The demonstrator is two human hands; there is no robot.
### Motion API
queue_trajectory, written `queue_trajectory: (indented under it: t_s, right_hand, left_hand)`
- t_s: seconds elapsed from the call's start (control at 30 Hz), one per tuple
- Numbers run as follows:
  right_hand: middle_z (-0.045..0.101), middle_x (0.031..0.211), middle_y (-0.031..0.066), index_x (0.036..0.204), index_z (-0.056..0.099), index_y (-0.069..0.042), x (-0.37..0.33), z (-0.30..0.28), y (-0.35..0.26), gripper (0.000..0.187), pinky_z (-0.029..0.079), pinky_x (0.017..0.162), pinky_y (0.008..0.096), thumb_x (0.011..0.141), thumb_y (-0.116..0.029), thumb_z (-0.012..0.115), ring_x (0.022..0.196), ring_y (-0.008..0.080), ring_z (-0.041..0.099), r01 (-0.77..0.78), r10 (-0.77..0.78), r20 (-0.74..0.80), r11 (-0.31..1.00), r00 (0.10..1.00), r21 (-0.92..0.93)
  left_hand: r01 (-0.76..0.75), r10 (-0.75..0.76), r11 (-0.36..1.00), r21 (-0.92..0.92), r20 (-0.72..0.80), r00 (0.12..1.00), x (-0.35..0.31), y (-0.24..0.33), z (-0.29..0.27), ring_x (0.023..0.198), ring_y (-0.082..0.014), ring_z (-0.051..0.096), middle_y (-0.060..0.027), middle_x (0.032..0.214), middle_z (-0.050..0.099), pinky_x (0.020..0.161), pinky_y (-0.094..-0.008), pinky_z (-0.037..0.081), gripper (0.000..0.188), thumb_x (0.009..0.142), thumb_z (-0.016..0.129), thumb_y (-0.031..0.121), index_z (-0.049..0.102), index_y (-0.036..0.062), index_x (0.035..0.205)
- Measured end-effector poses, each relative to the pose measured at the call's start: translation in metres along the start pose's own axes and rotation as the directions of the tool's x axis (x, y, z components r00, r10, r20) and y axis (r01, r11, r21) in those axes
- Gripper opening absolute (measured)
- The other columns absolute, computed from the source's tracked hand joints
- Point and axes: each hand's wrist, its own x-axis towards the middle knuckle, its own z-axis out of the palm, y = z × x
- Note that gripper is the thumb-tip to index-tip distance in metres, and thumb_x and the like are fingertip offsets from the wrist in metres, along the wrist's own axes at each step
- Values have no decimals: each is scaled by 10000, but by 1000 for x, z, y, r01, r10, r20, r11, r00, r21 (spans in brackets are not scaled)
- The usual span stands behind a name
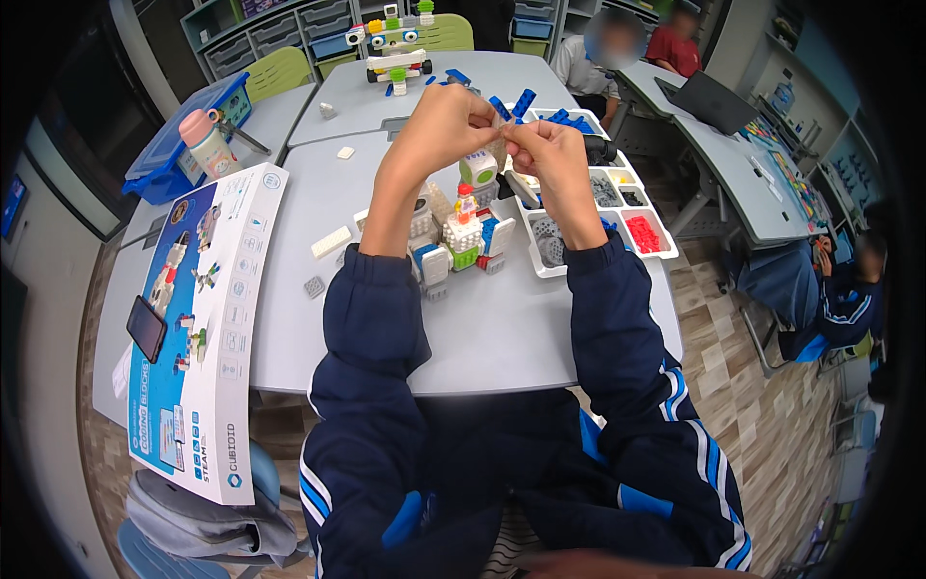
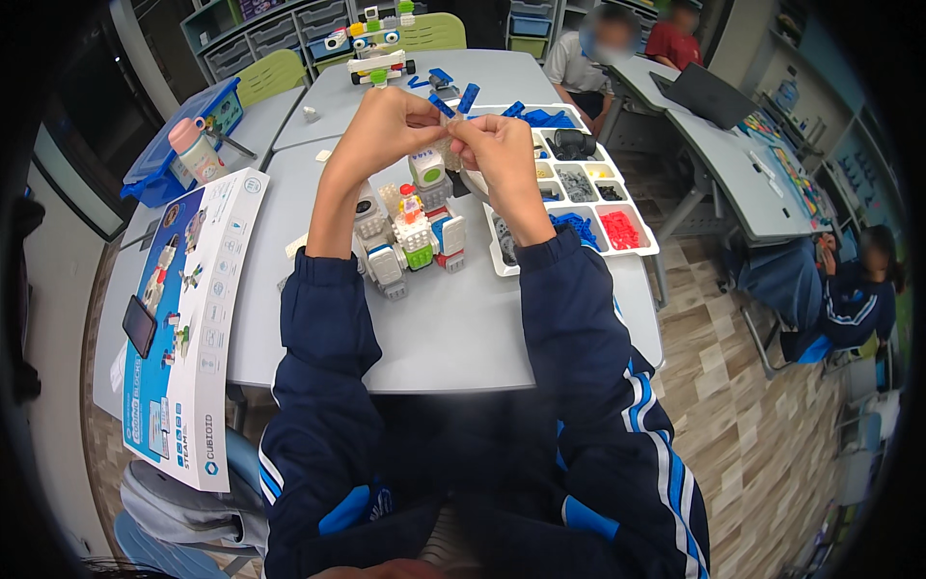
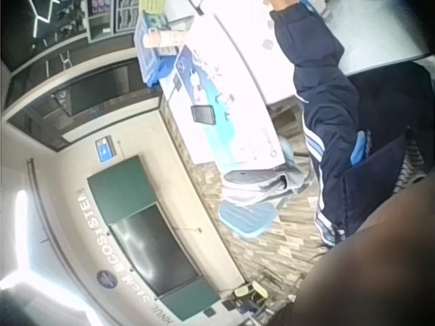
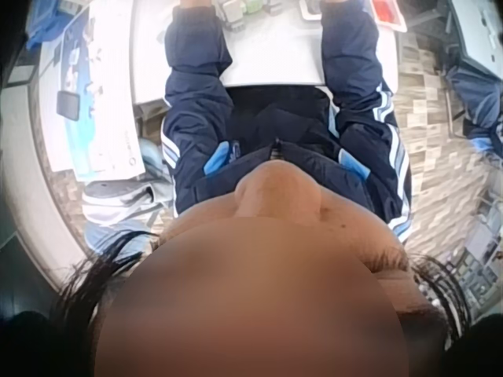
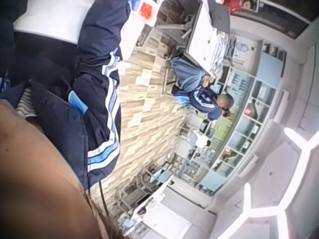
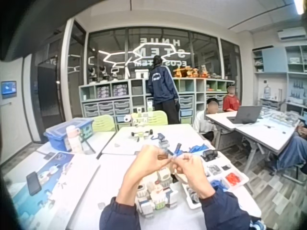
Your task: The person assembles a small structure using interlocking building blocks. They pick up individual pieces from a tray and the table, connect them to a growing model, and occasionally adjust the position of the structure. The person also reaches under the table briefly before returning to the assembly.
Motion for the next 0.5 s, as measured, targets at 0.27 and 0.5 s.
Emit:
queue_trajectory:
  t_s: [0.27,0.5]
  right_hand:
    - [639,694,17,790,663,3,-3,0,3,154,415,529,167,872,-116,717,568,30,522,-33,32,7,993,999,110]
    - [639,756,21,867,672,10,-4,2,4,168,424,552,167,919,-146,708,606,34,511,-37,36,4,999,999,23]
  left_hand:
    - [-25,25,999,45,2,1000,1,-2,-1,719,-217,744,-196,808,742,684,-298,595,229,773,745,115,749,-58,923]
    - [39,-41,996,78,18,999,-1,2,-6,740,-227,746,-188,828,746,721,-308,596,230,789,747,121,749,-54,938]
